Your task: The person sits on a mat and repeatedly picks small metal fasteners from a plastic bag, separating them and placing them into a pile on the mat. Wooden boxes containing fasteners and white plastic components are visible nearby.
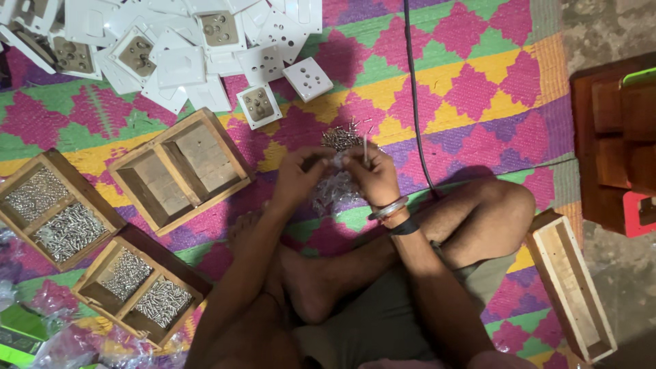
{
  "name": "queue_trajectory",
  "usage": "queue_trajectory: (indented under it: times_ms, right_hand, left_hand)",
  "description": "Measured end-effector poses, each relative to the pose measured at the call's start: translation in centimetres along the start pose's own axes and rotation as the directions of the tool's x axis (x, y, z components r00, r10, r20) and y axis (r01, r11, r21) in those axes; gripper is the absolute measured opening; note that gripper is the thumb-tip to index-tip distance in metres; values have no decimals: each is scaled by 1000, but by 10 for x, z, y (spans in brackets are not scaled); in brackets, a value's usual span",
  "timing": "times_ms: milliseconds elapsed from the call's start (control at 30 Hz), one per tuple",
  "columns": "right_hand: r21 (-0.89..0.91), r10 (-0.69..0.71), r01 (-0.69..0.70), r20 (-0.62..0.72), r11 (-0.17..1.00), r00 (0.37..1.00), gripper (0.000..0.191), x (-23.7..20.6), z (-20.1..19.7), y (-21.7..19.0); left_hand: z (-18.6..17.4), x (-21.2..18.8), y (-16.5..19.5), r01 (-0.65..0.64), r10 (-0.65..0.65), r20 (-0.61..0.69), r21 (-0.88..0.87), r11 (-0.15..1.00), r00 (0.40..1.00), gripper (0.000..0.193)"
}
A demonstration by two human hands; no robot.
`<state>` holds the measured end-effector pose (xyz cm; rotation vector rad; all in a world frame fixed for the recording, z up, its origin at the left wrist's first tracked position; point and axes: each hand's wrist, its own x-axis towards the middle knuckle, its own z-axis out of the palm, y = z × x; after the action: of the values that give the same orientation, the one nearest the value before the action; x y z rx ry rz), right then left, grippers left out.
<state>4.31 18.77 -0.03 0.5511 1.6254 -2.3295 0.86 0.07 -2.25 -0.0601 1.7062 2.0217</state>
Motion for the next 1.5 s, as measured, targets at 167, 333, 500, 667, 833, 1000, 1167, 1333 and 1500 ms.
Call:
queue_trajectory:
  times_ms: [167, 333, 500, 667, 833, 1000, 1167, 1333, 1500]
  right_hand:
    - [-160, 9, 44, 311, 986, 950, 15, -8, 6, 5]
    - [-550, -6, 154, 261, 821, 965, 19, -16, -10, -3]
    - [-843, -355, 121, -87, 525, 931, 21, -11, -43, -38]
    - [-894, -299, 149, 18, 421, 954, 22, -3, -32, -42]
    - [-747, -428, 325, 60, 580, 902, 12, -5, -26, -30]
    - [-209, 52, -49, 10, 977, 999, 8, -15, -31, -32]
    - [-14, 81, -80, 202, 997, 976, 12, -25, -10, -23]
    - [-12, -40, 43, 180, 999, 983, 11, -21, -2, -11]
    - [-177, -41, 79, 206, 981, 978, 8, -17, 9, 1]
  left_hand:
    - [-11, -52, 77, -55, 29, 69, 412, 910, 997, 19]
    - [-21, -128, 84, 188, 65, -223, 919, 346, 973, 23]
    - [-23, -143, 17, 167, 333, -119, 979, -120, 935, 30]
    - [-32, -144, 17, 81, 363, -60, 996, -43, 930, 28]
    - [-14, -151, 41, 178, 339, -131, 978, -111, 932, 21]
    - [-11, -107, 76, 46, 42, -179, 460, 887, 983, 40]
    - [13, -40, 54, 73, -77, 80, 46, 996, 994, 39]
    - [3, -35, 0, 40, -42, -15, -124, 991, 999, 25]
    - [-10, -30, -15, -23, 14, -101, -90, 996, 995, 7]
